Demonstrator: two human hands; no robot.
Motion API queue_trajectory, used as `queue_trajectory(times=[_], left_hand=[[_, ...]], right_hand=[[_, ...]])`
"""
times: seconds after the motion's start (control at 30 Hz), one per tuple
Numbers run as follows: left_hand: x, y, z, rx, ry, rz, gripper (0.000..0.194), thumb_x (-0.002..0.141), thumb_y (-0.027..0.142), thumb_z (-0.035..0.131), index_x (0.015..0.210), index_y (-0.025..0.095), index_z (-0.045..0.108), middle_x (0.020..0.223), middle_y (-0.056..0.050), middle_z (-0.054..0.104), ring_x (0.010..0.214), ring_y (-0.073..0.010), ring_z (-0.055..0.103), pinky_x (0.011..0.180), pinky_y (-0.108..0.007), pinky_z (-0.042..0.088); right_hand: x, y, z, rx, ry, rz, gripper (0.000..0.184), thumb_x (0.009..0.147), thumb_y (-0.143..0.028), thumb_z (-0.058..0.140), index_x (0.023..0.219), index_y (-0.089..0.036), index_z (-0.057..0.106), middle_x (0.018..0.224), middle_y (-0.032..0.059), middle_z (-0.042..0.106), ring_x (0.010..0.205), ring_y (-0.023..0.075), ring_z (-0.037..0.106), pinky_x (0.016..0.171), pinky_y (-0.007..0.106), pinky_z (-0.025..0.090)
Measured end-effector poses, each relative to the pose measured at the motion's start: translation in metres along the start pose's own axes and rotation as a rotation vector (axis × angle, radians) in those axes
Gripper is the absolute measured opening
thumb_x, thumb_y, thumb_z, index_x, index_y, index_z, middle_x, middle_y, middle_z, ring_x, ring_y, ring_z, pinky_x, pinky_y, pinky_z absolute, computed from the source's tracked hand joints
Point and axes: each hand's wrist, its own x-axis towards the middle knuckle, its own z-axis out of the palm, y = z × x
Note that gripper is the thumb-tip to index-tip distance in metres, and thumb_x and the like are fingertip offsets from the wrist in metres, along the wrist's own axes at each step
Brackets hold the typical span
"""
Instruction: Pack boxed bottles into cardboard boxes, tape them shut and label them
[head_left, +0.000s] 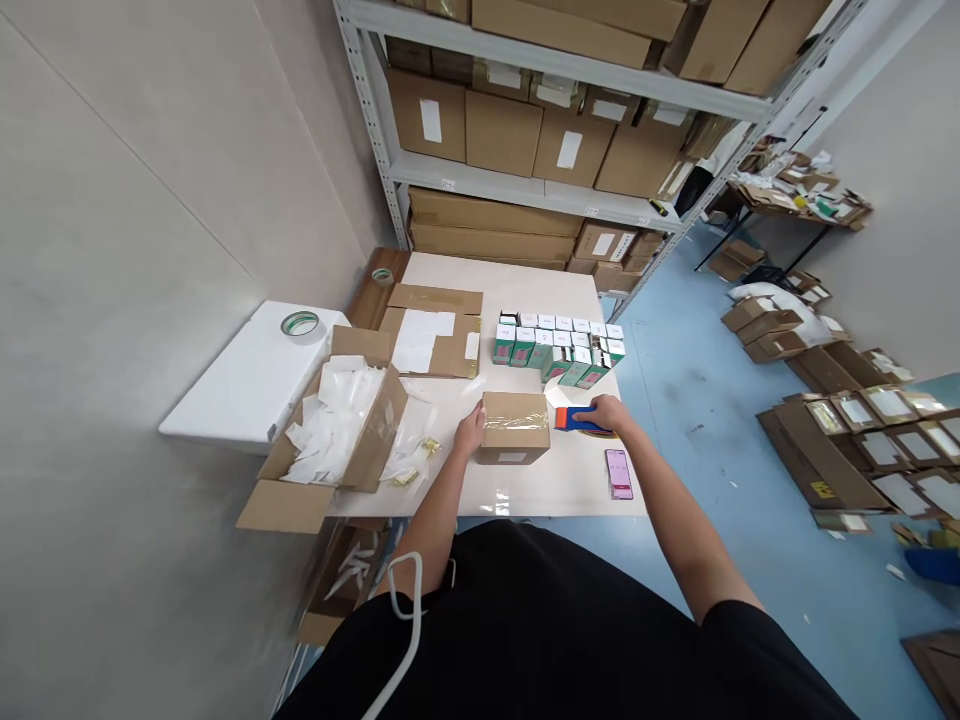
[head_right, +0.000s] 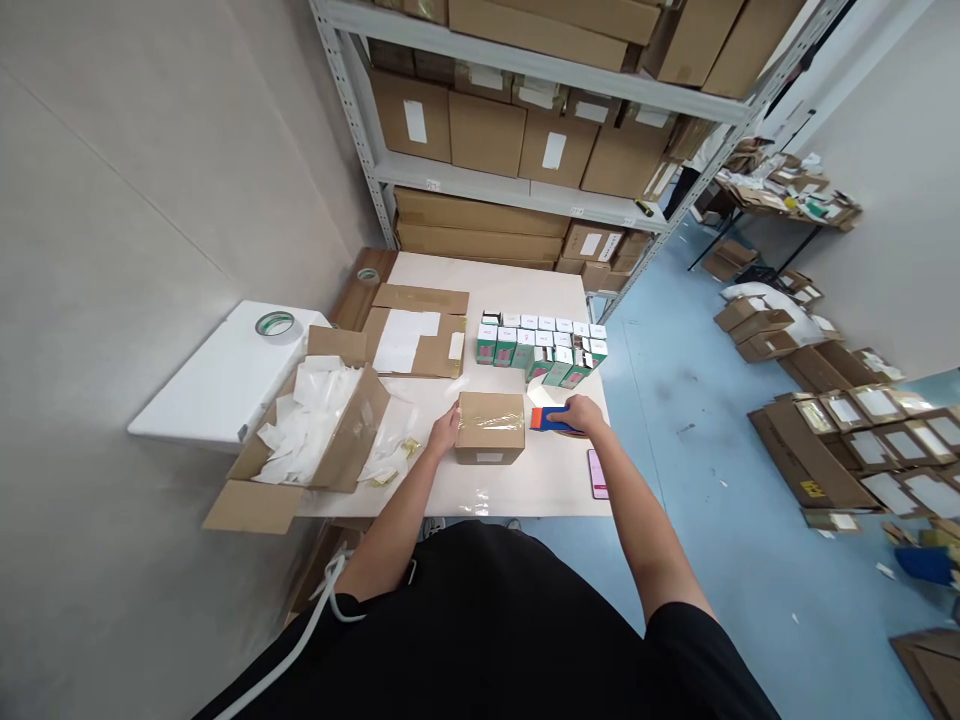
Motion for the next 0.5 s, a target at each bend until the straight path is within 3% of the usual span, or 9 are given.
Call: queue_trajectory(times=[0.27,0.5], left_hand=[[0.003,-0.005,0.000,0.006,-0.001,0.000,0.061,0.106,0.055,0.036,0.158,0.026,0.047,0.146,-0.007,0.064,0.139,-0.0293,0.057,0.115,-0.040,0.043],[0.004,-0.010,0.001,-0.078,0.025,-0.009,0.060,0.106,0.052,0.038,0.156,0.023,0.050,0.153,-0.005,0.057,0.144,-0.0269,0.051,0.120,-0.038,0.038]], right_hand=[[0.002,0.010,0.027,0.102,-0.012,0.029,0.047,0.076,-0.066,0.077,0.086,-0.019,0.076,0.096,0.0103,0.078,0.086,0.0227,0.070,0.059,0.025,0.037],[0.006,0.019,0.041,0.219,-0.020,0.016,0.046,0.075,-0.065,0.076,0.069,-0.020,0.070,0.076,0.0051,0.072,0.074,0.0196,0.065,0.059,0.026,0.038]])
